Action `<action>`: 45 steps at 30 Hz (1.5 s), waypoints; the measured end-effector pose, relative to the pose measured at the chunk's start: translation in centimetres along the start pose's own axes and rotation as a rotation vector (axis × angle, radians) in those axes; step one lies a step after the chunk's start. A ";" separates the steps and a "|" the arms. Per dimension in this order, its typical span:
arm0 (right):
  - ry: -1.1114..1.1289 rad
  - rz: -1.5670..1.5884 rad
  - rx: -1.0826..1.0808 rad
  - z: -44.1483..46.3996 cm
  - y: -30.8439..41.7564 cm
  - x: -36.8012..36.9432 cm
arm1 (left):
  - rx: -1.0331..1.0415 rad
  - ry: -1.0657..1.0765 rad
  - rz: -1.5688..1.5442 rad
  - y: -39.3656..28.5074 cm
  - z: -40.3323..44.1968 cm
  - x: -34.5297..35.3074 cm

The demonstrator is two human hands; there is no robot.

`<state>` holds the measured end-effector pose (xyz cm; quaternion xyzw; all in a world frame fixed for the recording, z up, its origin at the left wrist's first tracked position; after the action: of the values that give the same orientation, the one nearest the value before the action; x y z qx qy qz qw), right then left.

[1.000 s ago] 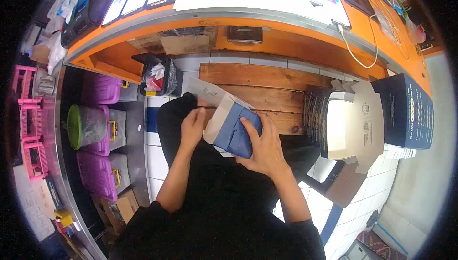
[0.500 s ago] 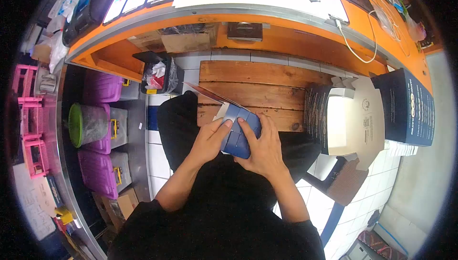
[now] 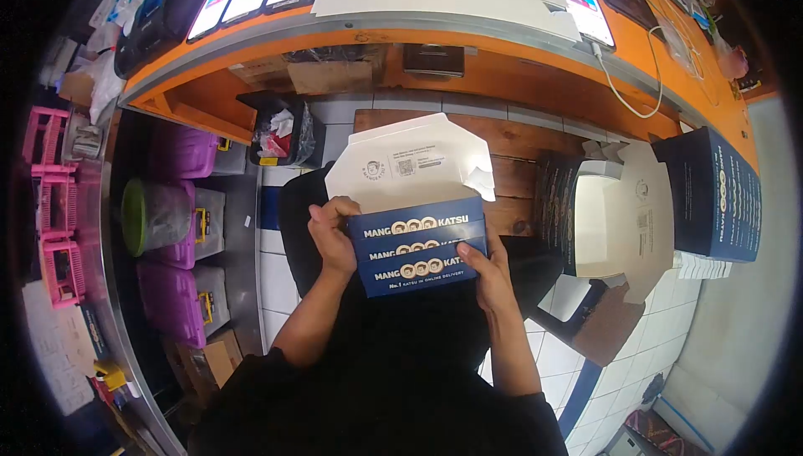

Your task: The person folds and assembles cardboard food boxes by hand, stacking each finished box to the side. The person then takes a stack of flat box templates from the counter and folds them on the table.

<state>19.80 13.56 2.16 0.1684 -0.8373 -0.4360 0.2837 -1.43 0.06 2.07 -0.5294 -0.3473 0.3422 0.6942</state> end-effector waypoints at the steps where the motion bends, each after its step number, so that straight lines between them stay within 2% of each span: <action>1: 0.003 -0.016 -0.008 0.0 -0.1 -0.1 | -0.017 0.019 0.066 0.1 0.0 -0.1; 5: -0.012 -0.020 0.012 0.0 -0.6 -0.3 | -0.091 0.030 0.199 0.4 -0.4 -0.2; 9: -0.007 0.005 0.055 0.1 -1.2 -0.4 | -0.097 -0.003 0.196 0.2 -0.4 0.0; 11: 0.002 0.019 0.069 0.2 -1.3 -0.4 | -0.167 -0.014 0.166 0.1 -0.5 0.0; 15: -0.026 -0.015 0.100 0.3 -1.8 -0.6 | -0.146 -0.027 0.184 1.6 -0.5 -0.3; 17: -0.033 -0.010 0.102 0.7 -2.1 -0.6 | -0.074 -0.177 0.192 3.3 -0.4 -0.4; 18: -0.057 -0.013 0.073 1.1 -2.4 -0.8 | -0.073 -0.171 0.189 4.2 -0.1 -0.3; 20: -0.086 -0.013 0.039 2.7 -3.8 -2.0 | -0.164 -0.131 0.385 6.3 0.3 -0.4; 21: -0.089 -0.094 0.053 3.8 -5.1 -3.2 | -0.485 -0.002 0.208 8.6 -0.2 -1.0; 22: -0.090 -0.176 0.070 4.5 -5.2 -3.3 | -0.486 0.002 0.209 9.0 -0.3 -0.9; 24: -0.074 -0.265 0.094 5.7 -5.8 -3.6 | -0.475 0.429 0.363 9.6 -0.8 0.1; 25: -0.041 -0.358 0.143 6.8 -6.7 -4.2 | -0.525 0.440 0.514 9.1 -1.3 0.4; 26: -0.008 -0.453 0.194 7.5 -7.7 -4.8 | -0.528 0.439 0.513 9.7 -1.5 0.4; 27: -0.049 -0.589 0.126 7.6 -8.0 -4.7 | -0.589 0.455 0.586 10.4 -1.7 0.4; 28: -0.049 -0.590 0.134 7.8 -8.4 -4.6 | -0.651 0.473 0.661 11.0 -2.0 0.3; 29: -0.106 -0.713 0.108 8.1 -8.7 -4.7 | -0.535 0.421 0.711 11.2 -2.6 0.5; 30: -0.164 -0.834 0.082 8.4 -8.8 -4.7 | -0.543 0.424 0.712 11.5 -2.6 0.4; 33: -0.209 -0.882 0.056 8.8 -9.1 -4.6 | -0.659 0.428 0.703 11.9 -2.1 0.5; 37: -0.206 -0.878 0.039 8.8 -9.0 -4.6 | -0.643 0.419 0.747 11.8 -2.2 0.5; 38: -0.195 -0.862 0.032 8.9 -9.4 -4.9 | -0.580 0.397 0.671 12.7 -2.7 0.1; 39: -0.157 -0.832 -0.111 8.6 -8.8 -4.9 | -0.517 0.375 0.596 13.5 -2.7 -0.2; 40: -0.153 -0.829 -0.121 8.8 -7.8 -4.7 | -0.508 0.370 0.598 12.6 -1.6 -0.1; 42: 0.105 -0.439 -0.237 6.9 -6.2 -4.3 | -0.485 0.263 0.134 11.4 -0.9 -0.6; 43: 0.116 -0.545 0.025 6.5 -4.9 -4.8 | -0.481 0.233 -0.074 11.3 -1.1 -1.2; 44: 0.164 -0.802 -0.350 6.5 -4.0 -4.7 | -0.458 0.242 -0.239 11.0 -0.7 -1.3; 45: 0.182 -0.703 -0.165 6.5 -3.6 -4.8 | -0.601 0.146 -0.263 8.9 -0.5 -1.0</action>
<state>19.63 18.21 -5.40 0.4602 -0.6617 -0.5562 0.2024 -2.53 0.81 -6.79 -0.6841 -0.4476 0.0931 0.5683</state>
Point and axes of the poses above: each hand's wrist, its own z-axis towards the middle knuckle, its own x-axis out of the palm, y = z × x, the point moved 2 cm from there along z, towards the middle knuckle, and after that the axes turned 5 degrees about -z, right-handed, at the moved point
